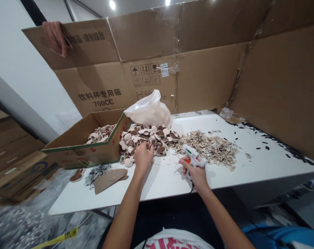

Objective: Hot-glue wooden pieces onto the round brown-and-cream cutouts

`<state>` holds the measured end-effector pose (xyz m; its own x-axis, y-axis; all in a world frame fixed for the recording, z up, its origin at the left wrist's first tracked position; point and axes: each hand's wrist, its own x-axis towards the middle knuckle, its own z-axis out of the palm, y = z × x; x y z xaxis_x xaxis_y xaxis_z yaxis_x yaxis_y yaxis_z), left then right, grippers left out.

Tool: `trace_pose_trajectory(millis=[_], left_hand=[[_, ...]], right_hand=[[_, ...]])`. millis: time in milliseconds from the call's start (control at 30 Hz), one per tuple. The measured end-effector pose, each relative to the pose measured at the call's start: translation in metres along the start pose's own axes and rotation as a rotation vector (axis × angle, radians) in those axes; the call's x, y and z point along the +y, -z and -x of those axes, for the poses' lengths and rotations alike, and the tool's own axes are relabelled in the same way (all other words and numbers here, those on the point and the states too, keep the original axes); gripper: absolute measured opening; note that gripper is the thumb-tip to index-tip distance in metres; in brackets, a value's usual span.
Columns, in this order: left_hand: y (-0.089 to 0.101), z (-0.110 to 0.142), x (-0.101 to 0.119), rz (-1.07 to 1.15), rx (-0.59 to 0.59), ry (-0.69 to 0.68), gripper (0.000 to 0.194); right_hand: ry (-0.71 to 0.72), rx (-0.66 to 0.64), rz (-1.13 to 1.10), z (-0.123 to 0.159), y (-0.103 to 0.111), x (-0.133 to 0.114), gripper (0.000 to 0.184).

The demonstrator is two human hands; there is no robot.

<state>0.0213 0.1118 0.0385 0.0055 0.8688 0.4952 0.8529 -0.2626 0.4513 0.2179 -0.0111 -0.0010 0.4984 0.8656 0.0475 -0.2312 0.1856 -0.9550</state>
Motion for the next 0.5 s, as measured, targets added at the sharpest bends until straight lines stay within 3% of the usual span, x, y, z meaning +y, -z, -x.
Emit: trace_pose_trajectory(millis=[133, 300, 500], left_hand=[[0.009, 0.016, 0.010, 0.311, 0.082, 0.072, 0.017], [0.004, 0.054, 0.022, 0.903, -0.099, 0.291, 0.032], [-0.003, 0.090, 0.026, 1.068, -0.172, 0.408, 0.039]], right_hand=[[0.003, -0.093, 0.039, 0.001, -0.001, 0.005, 0.034], [0.021, -0.172, 0.121, 0.004, -0.001, 0.004, 0.037], [-0.010, -0.357, 0.138, 0.009, 0.002, -0.003, 0.041]])
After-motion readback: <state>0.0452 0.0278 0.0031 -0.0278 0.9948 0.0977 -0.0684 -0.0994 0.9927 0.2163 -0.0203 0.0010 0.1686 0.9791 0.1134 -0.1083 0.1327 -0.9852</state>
